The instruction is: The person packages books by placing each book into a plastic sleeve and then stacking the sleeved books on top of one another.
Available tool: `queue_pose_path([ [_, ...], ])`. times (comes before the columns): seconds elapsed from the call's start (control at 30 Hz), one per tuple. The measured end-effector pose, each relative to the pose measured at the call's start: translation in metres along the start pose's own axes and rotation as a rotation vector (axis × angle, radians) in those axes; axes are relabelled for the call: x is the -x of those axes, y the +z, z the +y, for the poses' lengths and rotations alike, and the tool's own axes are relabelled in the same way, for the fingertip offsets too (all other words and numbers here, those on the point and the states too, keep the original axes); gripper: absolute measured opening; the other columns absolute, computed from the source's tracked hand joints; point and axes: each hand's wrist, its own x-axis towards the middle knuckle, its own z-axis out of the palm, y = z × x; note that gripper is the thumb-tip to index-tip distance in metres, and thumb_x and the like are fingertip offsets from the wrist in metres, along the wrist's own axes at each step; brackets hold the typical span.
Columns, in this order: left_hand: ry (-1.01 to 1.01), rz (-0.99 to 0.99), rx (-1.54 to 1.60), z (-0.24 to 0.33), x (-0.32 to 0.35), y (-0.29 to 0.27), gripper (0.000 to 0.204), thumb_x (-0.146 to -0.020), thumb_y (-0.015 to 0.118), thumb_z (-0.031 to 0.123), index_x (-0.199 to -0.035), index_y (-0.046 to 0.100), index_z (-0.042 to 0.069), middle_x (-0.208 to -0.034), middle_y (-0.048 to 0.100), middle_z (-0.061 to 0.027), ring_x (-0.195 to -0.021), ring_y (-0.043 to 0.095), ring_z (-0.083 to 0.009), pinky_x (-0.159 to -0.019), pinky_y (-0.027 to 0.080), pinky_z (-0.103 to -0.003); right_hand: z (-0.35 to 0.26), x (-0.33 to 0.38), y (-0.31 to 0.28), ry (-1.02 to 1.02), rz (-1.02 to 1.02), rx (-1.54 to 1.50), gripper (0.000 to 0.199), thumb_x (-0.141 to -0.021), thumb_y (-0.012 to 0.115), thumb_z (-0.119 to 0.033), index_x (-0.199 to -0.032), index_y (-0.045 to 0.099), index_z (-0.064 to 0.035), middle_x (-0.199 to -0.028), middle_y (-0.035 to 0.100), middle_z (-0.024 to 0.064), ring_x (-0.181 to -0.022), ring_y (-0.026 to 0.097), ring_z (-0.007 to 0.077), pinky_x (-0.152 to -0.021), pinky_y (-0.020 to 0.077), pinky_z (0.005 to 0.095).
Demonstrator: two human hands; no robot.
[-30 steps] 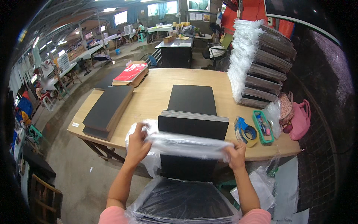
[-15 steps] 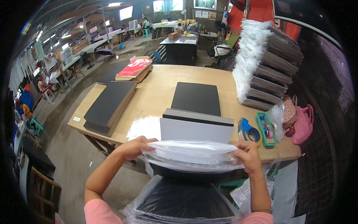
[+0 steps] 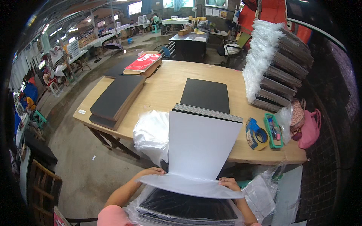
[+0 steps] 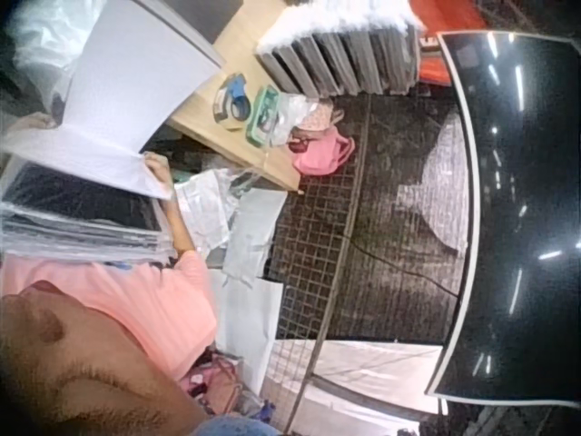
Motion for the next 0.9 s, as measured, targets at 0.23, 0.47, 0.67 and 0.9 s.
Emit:
queue_pose_path([
  [0.23,0.466,1.220,-0.773,0.060,0.054,-0.021,0.023,-0.073,0.071,0.022,-0.086,0.069,0.003,-0.080,0.066,-0.0158,-0.081,0.066,-0.0301,-0.076,0.051,-0.037,0.052,-0.028,-0.018,0.183,0.222,0.017,0.014,-0.073,0.071,-0.011,-0.075,0.067,0.0016,-0.069,0.065,0.0056,-0.063,0.060,0.0126,-0.060,0.0463,0.0264],
  [0.47,1.063,1.329,-0.878,0.228,0.056,-0.012,0.040,-0.072,0.075,0.029,-0.103,0.065,0.007,-0.114,0.052,-0.0144,-0.113,0.045,-0.0339,-0.096,0.037,-0.041,0.071,-0.049,-0.027,0.113,0.341,0.555,0.021,-0.071,0.074,-0.018,-0.072,0.067,0.0014,-0.068,0.065,0.0067,-0.063,0.060,0.0131,-0.058,0.0467,0.0282],
  [0.67,0.989,0.844,-0.860,0.290,0.032,0.015,0.031,-0.067,0.079,0.021,-0.082,0.061,0.001,-0.092,0.062,-0.0119,-0.090,0.057,-0.0198,-0.075,0.045,-0.034,-0.163,-0.013,0.048,-0.161,-0.360,1.154,0.037,-0.077,0.071,-0.040,-0.087,0.068,-0.0042,-0.070,0.066,0.0092,-0.063,0.063,0.0184,-0.061,0.0498,0.0302],
  [0.9,1.144,0.509,-0.433,0.291,0.039,0.033,0.026,-0.073,0.071,0.001,-0.073,0.045,0.005,-0.078,0.066,-0.0108,-0.066,0.059,-0.0091,-0.058,0.044,-0.020,-0.319,-0.100,0.224,-1.118,-0.208,1.163,0.029,-0.068,0.074,-0.016,-0.093,0.064,-0.0058,-0.088,0.061,0.0072,-0.086,0.058,0.0250,-0.077,0.0459,0.0351],
])
